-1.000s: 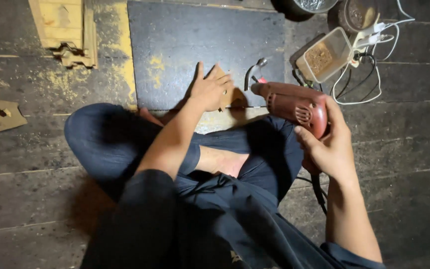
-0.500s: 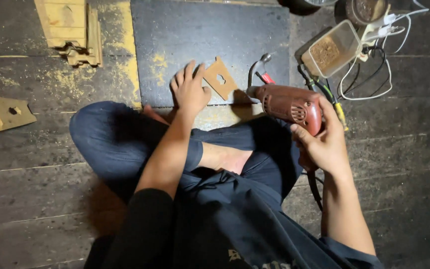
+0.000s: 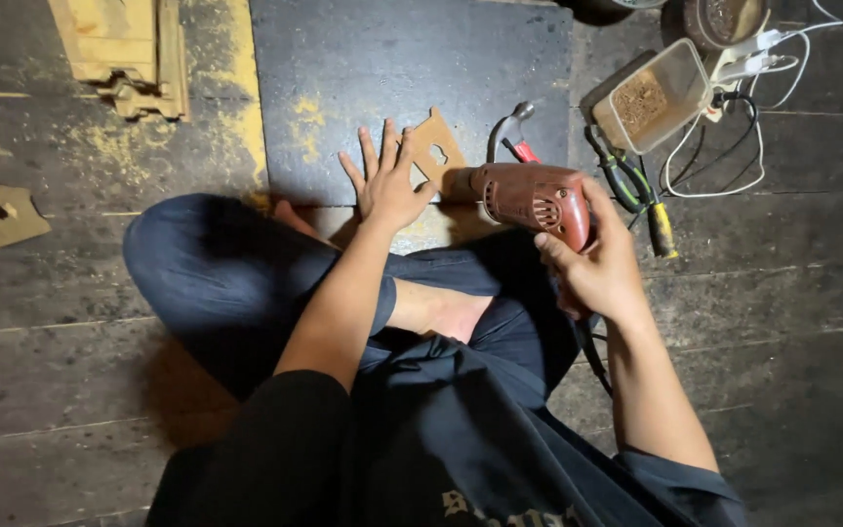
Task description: The person sits on the floor and uses a handheld electric drill to bore holes into small wooden pieces. They repeatedly pick up a piece, drill a hole, and set it aside, continuing this process with multiple identical wooden parts.
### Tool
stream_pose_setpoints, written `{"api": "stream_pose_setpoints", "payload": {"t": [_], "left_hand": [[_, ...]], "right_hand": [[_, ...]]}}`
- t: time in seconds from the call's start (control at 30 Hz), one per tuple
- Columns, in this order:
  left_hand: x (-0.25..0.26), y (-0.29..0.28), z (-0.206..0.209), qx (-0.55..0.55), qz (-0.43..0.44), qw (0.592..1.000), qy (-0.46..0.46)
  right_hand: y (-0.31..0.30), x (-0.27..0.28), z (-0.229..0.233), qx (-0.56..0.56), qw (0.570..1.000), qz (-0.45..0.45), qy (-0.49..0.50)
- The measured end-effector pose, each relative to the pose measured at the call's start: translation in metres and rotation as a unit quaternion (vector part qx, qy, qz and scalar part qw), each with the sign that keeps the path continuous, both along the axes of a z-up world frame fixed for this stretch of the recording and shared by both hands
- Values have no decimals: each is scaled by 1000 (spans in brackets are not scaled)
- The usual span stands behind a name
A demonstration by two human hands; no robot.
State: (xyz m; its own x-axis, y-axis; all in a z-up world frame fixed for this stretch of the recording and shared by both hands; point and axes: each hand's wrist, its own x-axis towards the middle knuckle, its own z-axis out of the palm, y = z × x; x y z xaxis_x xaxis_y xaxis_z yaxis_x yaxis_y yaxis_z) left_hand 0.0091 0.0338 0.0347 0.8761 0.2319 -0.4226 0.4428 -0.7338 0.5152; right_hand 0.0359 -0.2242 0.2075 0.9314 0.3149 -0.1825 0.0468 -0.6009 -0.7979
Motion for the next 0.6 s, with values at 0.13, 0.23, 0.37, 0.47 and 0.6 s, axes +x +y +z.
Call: {"api": "stream_pose_setpoints", "payload": {"t": [0.13,0.23,0.37,0.47,0.6], "left_hand": [[0,1,-1,17,-7,1000,13],[1,0,-1,7,-2,1000,10],[0,0,1,5,3,1000,6],[0,0,5,11,2,1000,11],[0,-2,4,29,2,999,18]], "right_hand": [[4,-2,-4,4,1000,0,13],[11,-1,1,-12,1000,5,12],[19,-2,7,-35,999,13,13],[25,-4,13,-55,998,21,11],[25,-6,10,-77,996,35,5]]}}
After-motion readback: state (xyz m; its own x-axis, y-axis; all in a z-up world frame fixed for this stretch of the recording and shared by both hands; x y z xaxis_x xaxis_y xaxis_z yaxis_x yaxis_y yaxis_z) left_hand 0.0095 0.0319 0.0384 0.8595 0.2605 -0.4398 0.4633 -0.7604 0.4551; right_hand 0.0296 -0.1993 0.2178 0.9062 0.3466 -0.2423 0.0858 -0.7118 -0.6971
